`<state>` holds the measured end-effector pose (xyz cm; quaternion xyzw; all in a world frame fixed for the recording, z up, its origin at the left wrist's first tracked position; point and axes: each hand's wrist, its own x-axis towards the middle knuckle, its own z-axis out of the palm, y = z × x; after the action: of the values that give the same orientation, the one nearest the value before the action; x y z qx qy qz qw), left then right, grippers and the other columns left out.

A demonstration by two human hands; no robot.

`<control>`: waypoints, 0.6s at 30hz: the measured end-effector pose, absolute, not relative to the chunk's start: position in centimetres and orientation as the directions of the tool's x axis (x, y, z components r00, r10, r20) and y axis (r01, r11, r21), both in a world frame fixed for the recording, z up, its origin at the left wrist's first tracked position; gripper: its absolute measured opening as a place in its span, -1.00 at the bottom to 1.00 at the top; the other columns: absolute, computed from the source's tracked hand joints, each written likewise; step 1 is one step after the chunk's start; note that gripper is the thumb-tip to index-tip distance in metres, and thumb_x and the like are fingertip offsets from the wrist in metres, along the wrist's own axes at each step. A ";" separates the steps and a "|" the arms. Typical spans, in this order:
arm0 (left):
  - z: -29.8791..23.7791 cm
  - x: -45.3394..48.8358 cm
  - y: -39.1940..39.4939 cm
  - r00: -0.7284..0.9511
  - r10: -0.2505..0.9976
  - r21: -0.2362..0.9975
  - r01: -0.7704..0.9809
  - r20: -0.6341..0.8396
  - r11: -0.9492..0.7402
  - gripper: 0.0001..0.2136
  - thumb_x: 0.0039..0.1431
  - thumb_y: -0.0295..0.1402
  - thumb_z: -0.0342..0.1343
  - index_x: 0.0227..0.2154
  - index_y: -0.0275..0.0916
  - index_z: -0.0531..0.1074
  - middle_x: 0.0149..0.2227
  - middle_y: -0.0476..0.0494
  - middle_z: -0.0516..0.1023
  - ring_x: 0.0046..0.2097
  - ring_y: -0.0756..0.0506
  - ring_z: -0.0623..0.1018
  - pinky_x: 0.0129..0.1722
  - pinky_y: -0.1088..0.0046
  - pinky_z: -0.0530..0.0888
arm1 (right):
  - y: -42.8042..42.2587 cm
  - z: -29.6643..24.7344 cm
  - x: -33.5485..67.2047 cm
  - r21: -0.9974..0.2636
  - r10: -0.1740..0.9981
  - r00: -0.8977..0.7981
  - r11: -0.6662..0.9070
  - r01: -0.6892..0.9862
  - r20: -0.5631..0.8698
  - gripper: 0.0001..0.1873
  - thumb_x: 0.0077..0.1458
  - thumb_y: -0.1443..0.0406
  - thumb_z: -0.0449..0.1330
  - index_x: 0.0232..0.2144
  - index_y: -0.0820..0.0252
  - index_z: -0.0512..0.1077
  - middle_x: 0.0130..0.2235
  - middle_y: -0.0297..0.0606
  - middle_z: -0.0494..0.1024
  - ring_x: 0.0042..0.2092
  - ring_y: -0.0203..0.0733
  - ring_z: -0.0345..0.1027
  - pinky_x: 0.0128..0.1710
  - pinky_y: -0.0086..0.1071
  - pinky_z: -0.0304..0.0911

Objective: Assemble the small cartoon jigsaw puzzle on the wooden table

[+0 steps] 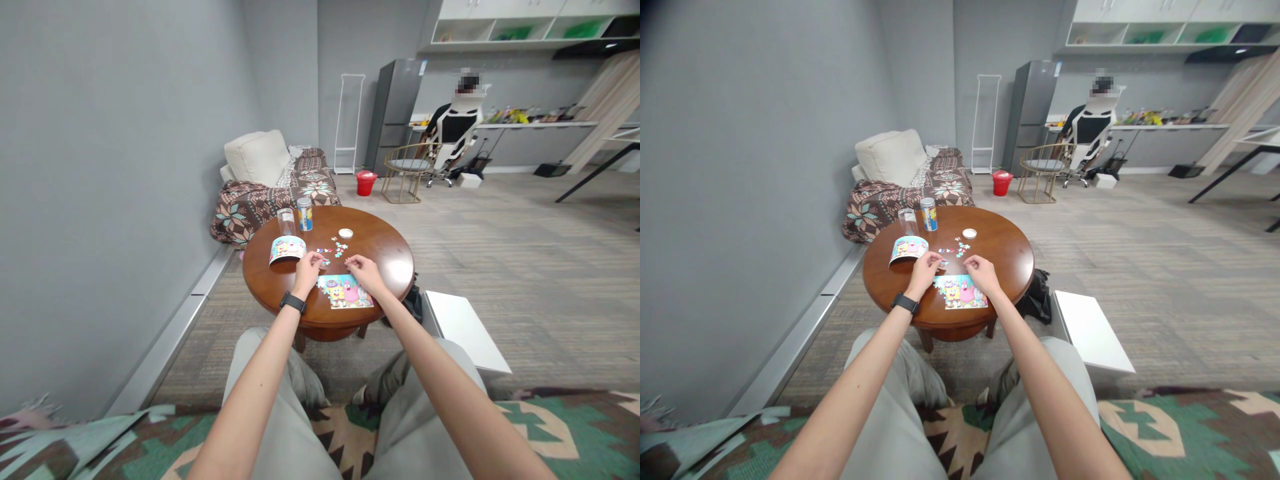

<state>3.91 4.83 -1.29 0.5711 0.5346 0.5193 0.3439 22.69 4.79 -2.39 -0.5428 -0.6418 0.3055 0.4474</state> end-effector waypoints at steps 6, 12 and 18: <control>-1.3 4.0 4.8 -0.116 0.970 0.964 0.185 0.214 -0.190 -0.90 0.11 -0.59 0.08 -0.42 -0.28 0.41 -0.39 -0.09 0.55 -0.36 -0.01 0.59 -0.40 0.56 0.48 | 4.8 -2.5 22.7 -0.875 0.968 -0.017 0.232 0.425 0.248 -0.83 0.00 0.31 0.09 -0.41 0.14 0.50 -0.37 -0.28 0.60 -0.31 -0.17 0.46 -0.22 -0.31 0.32; -1.6 3.6 4.9 -0.099 0.965 0.949 0.229 0.242 -0.215 -0.96 0.11 -0.52 0.13 -0.39 -0.27 0.43 -0.37 -0.12 0.56 -0.29 -0.04 0.58 -0.29 0.48 0.50 | 4.5 -2.1 22.6 -0.880 0.967 -0.014 0.239 0.411 0.255 -0.83 -0.02 0.34 0.09 -0.42 0.15 0.50 -0.38 -0.28 0.60 -0.29 -0.17 0.47 -0.18 -0.31 0.34; -1.2 3.8 4.7 -0.111 0.962 0.945 0.247 0.250 -0.217 -0.97 0.10 -0.48 0.14 -0.39 -0.27 0.40 -0.38 -0.09 0.54 -0.30 -0.02 0.55 -0.24 0.47 0.48 | 4.4 -1.6 22.6 -0.894 0.969 -0.015 0.232 0.384 0.246 -0.83 -0.04 0.34 0.09 -0.42 0.16 0.49 -0.37 -0.28 0.59 -0.30 -0.17 0.46 -0.19 -0.31 0.33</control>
<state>3.82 4.72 -1.20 0.5743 0.5261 0.5278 0.3389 22.61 4.39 -1.58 -0.5310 -0.6369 0.3191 0.4588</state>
